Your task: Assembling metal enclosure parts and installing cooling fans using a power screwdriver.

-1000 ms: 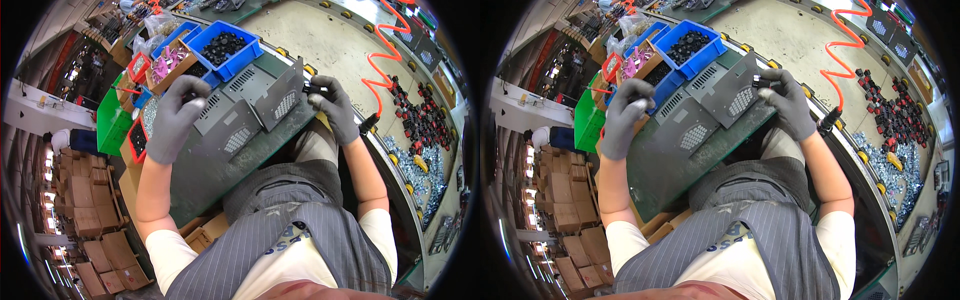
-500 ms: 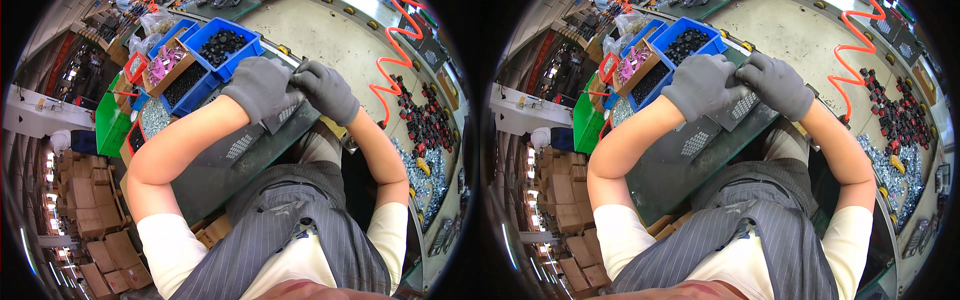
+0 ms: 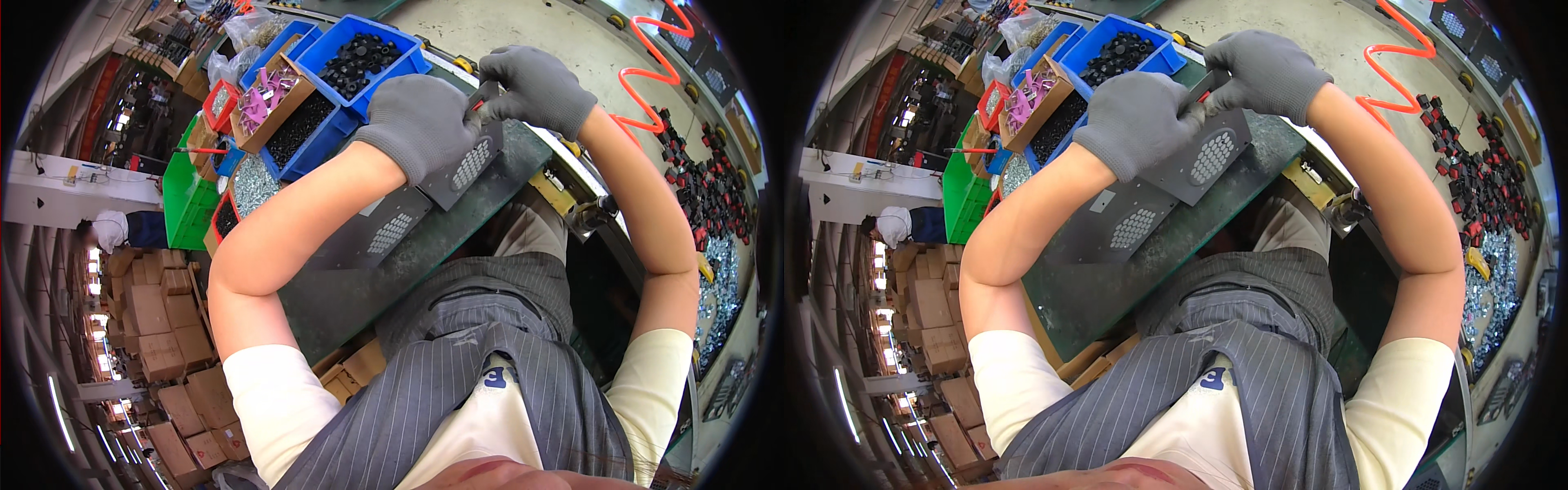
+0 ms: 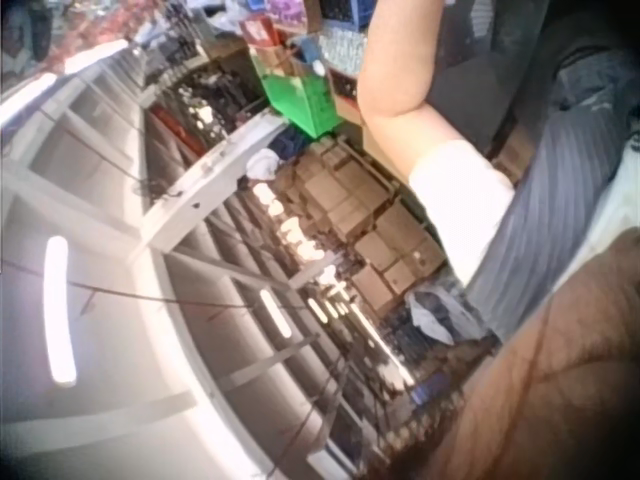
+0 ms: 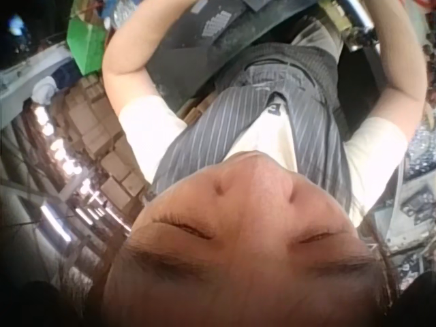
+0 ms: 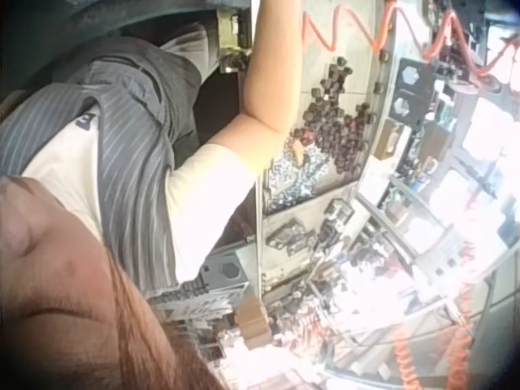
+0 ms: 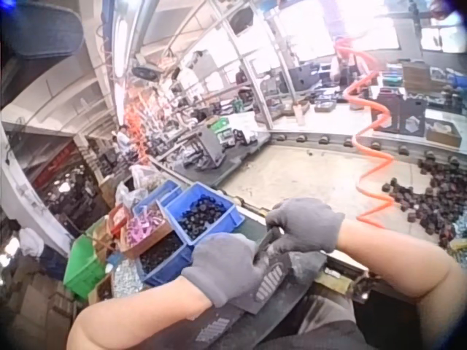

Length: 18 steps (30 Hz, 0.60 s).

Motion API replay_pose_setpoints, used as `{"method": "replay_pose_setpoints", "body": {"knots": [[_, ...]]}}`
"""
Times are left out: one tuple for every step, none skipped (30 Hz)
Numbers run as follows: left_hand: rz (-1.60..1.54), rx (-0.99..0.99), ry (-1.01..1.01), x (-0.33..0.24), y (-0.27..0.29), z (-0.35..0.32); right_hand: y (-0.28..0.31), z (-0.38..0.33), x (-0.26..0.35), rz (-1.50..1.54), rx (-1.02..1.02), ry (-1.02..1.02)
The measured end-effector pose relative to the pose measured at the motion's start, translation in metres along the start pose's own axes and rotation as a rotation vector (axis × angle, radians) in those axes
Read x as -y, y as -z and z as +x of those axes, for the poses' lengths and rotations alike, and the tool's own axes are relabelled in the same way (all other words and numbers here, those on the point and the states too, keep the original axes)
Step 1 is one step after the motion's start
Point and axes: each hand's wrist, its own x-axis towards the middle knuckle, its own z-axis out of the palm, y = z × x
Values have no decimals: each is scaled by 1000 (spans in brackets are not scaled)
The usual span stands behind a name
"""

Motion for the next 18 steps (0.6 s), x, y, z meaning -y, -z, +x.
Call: {"method": "replay_pose_setpoints", "body": {"knots": [[-46,45,-4,1,2,-1,0,-2,1,-39,40,-63],[-73,77,-4,3,5,-3,0,-5,4,-31,-19,13],[-81,74,-1,9,11,-6,3,-7,7,-41,-42,56],[-269,44,2,15,17,-11,7,-11,10,-29,-92,110],[-422,46,60,21,23,-14,8,-19,17,14,-292,144],[-444,3,19,27,28,-18,9,-27,25,37,-437,126],[-742,70,34,30,33,-22,11,-29,34,218,-457,136],[-1021,150,126,34,37,-26,9,-31,45,241,-476,181],[-1149,123,80,32,38,-33,4,-33,58,436,-402,189],[-1160,119,51,30,40,-39,0,-32,70,634,-326,243],[-1156,85,41,30,42,-43,-5,-29,82,622,-378,290],[-1143,20,-13,29,44,-47,-3,-30,86,612,-395,272],[-1381,137,60,33,49,-52,-2,-29,90,652,-280,222],[-1385,127,61,36,53,-58,-2,-29,94,706,-169,200],[-1447,183,-23,39,55,-65,-4,-32,100,866,-157,221],[-1484,244,-32,44,57,-73,-5,-36,103,863,-159,237],[-1585,290,-40,49,58,-86,-7,-41,106,935,-171,279],[-1588,294,-53,54,57,-95,-9,-45,108,999,-161,306]]}}
